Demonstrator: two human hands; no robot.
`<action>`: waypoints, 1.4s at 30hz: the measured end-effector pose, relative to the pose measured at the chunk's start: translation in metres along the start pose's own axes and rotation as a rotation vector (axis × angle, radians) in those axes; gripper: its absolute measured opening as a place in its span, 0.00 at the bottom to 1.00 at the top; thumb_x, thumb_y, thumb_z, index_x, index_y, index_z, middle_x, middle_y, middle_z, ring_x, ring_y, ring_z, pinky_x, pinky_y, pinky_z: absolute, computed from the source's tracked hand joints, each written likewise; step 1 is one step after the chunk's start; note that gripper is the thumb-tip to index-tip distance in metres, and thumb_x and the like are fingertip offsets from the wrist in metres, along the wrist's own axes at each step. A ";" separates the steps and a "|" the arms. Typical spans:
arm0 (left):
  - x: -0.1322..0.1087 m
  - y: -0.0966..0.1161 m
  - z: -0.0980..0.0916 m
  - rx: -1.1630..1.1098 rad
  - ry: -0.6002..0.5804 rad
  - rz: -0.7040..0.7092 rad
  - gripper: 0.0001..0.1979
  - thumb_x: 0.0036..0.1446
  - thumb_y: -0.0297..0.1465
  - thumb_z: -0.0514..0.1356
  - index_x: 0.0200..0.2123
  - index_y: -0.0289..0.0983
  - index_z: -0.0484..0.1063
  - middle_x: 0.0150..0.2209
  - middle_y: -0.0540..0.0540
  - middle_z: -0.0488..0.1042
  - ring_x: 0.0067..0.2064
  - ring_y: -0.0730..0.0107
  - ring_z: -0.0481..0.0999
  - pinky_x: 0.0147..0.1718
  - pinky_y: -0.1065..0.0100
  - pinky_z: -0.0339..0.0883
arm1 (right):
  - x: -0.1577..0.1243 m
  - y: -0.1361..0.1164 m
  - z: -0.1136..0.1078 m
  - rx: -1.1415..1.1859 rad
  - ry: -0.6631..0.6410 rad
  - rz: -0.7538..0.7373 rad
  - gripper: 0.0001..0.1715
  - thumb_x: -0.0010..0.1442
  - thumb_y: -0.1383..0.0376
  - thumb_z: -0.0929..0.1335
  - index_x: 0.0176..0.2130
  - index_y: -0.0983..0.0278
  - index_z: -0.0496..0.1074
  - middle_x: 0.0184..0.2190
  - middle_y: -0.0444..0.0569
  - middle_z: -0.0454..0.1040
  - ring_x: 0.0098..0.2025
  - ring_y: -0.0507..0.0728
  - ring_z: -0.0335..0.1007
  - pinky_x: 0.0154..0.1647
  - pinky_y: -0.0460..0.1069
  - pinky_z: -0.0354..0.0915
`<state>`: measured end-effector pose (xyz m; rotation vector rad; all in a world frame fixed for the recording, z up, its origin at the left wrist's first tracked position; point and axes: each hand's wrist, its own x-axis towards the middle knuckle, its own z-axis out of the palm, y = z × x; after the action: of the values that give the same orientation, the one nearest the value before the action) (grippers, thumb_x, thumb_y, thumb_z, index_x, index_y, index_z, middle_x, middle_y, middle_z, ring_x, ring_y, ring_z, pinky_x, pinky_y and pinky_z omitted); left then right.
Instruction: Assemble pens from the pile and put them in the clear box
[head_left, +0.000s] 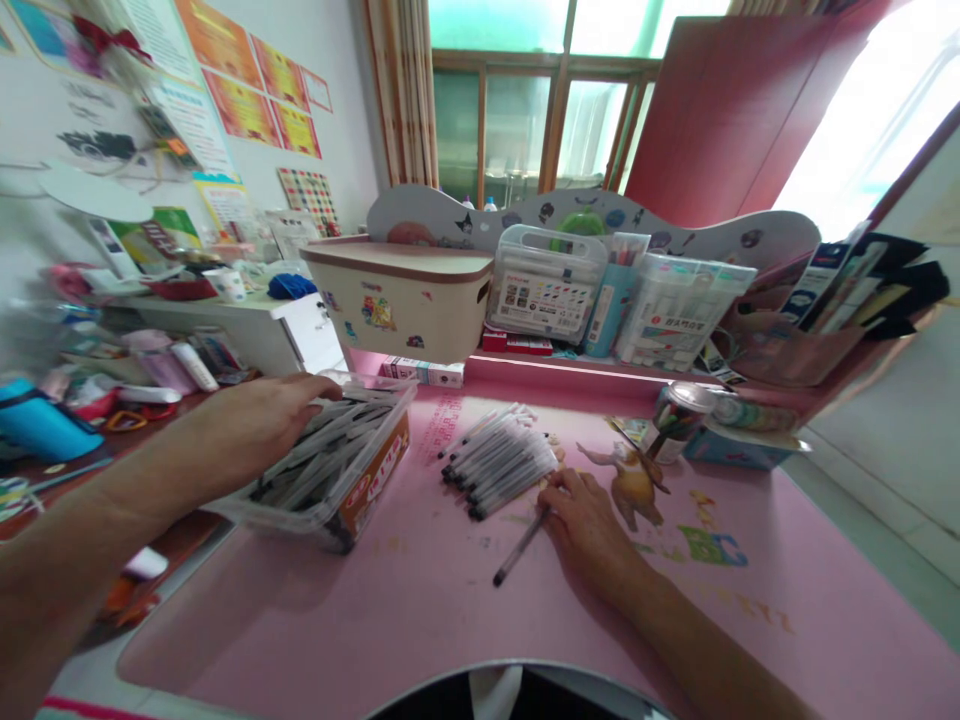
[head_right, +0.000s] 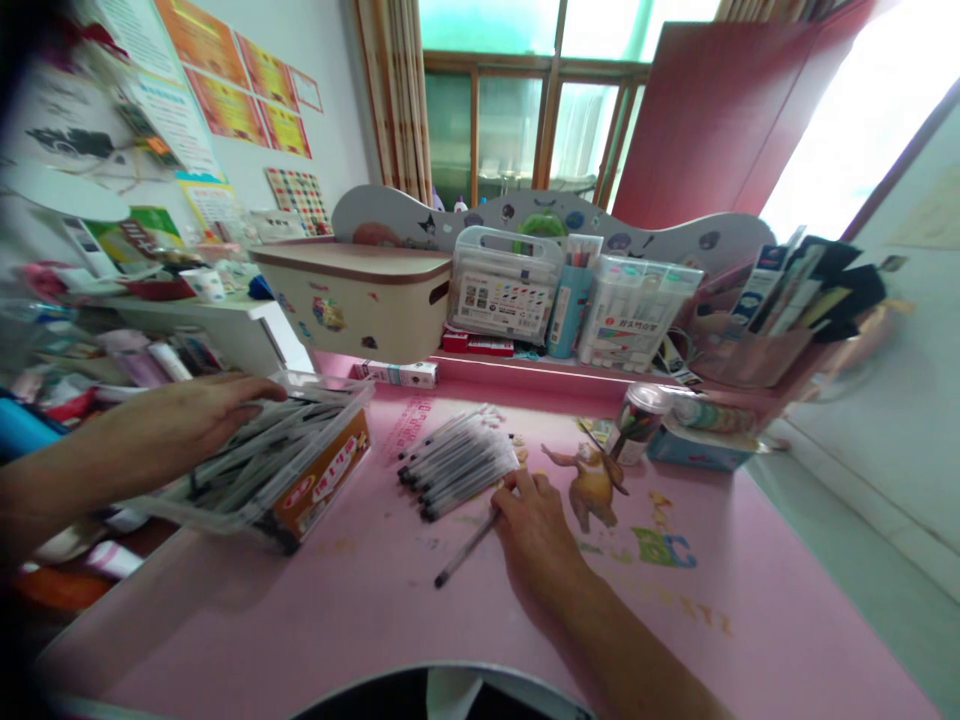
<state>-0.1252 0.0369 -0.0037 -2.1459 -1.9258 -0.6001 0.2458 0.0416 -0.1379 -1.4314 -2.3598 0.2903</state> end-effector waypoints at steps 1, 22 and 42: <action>-0.002 0.011 -0.001 -0.002 -0.043 0.070 0.17 0.58 0.32 0.50 0.42 0.34 0.76 0.42 0.43 0.80 0.43 0.61 0.76 0.49 0.61 0.67 | 0.000 0.001 0.000 0.000 0.000 -0.011 0.10 0.61 0.73 0.66 0.36 0.60 0.76 0.45 0.50 0.72 0.47 0.61 0.62 0.47 0.54 0.58; -0.038 0.216 0.115 -1.687 -0.461 -0.489 0.15 0.50 0.36 0.63 0.41 0.37 0.70 0.21 0.53 0.68 0.20 0.75 0.64 0.21 0.73 0.55 | -0.007 -0.003 -0.003 1.483 -0.187 0.322 0.07 0.51 0.66 0.66 0.34 0.63 0.67 0.21 0.40 0.61 0.19 0.48 0.52 0.17 0.43 0.51; -0.047 0.215 0.143 -1.763 -0.127 -0.526 0.19 0.57 0.48 0.60 0.30 0.37 0.65 0.23 0.55 0.65 0.19 0.81 0.54 0.19 0.77 0.50 | -0.011 -0.023 -0.006 1.685 -0.406 0.422 0.26 0.50 0.49 0.75 0.39 0.62 0.66 0.15 0.30 0.50 0.15 0.44 0.36 0.15 0.41 0.33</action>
<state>0.1072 0.0240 -0.1260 -2.0069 -2.1833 -3.2054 0.2343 0.0212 -0.1264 -0.8411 -1.0201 2.1093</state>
